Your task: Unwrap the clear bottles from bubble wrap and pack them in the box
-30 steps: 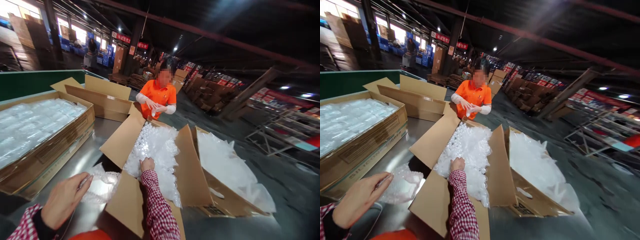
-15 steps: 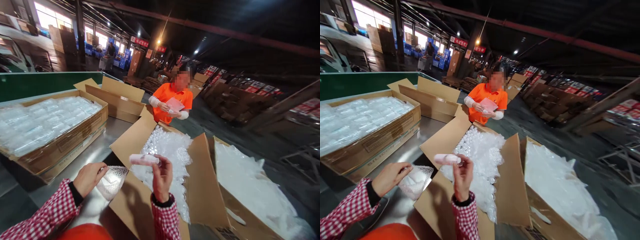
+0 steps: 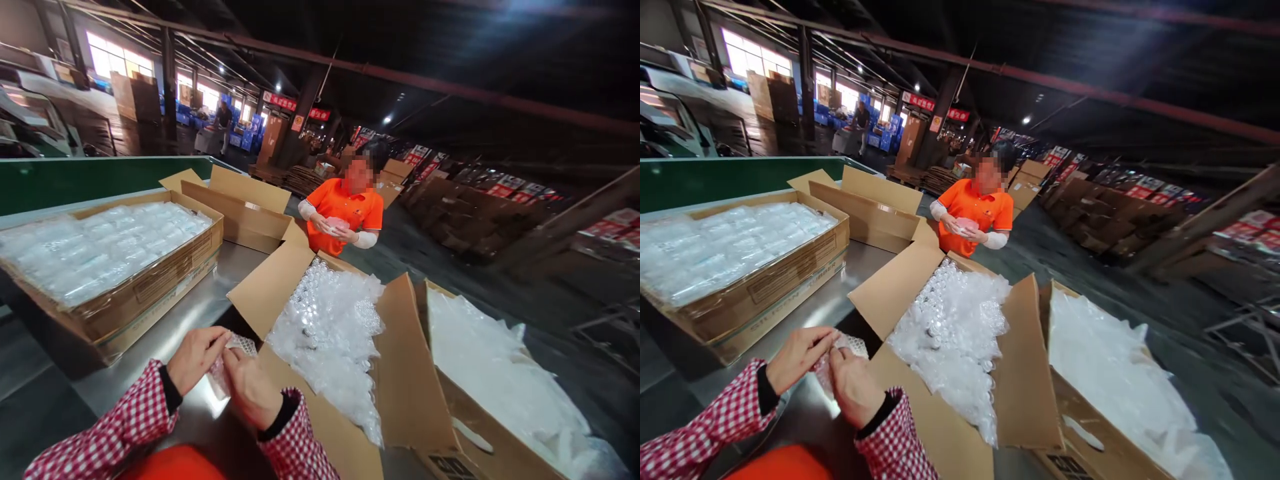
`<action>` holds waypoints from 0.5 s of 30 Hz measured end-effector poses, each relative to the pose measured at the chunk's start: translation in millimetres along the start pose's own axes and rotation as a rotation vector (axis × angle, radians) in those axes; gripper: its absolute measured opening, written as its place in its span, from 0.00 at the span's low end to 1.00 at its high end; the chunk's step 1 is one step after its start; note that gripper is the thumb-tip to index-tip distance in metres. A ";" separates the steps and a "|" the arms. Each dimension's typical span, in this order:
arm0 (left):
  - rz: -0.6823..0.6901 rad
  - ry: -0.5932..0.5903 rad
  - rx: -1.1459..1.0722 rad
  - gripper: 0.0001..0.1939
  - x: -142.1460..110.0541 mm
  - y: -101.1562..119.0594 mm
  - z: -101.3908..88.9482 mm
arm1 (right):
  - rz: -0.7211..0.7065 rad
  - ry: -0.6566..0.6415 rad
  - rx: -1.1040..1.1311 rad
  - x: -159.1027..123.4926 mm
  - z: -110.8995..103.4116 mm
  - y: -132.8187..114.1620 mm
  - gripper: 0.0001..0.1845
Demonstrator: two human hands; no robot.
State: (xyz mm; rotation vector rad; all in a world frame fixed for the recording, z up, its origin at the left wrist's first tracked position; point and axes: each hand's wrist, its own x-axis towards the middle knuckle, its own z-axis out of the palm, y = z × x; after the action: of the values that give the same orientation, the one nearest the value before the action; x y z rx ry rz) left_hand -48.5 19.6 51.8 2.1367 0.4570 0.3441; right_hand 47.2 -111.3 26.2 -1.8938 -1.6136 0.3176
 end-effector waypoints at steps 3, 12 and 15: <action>-0.064 0.006 -0.159 0.22 -1.9 -2.4 -4.3 | -0.029 0.241 0.282 -17.6 -11.6 3.2 0.15; -0.104 0.000 -0.466 0.24 -5.2 6.6 -28.5 | 0.262 0.258 0.874 -11.3 27.3 58.1 0.48; -0.108 0.028 -0.451 0.24 -4.5 3.9 -33.7 | 0.281 0.308 0.812 8.3 28.3 50.1 0.29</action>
State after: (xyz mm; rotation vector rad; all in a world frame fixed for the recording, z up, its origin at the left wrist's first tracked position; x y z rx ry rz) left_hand -65.5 39.8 73.5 1.6646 0.4600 0.3764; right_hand 73.5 -97.9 -23.8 -1.4232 -0.8186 0.6471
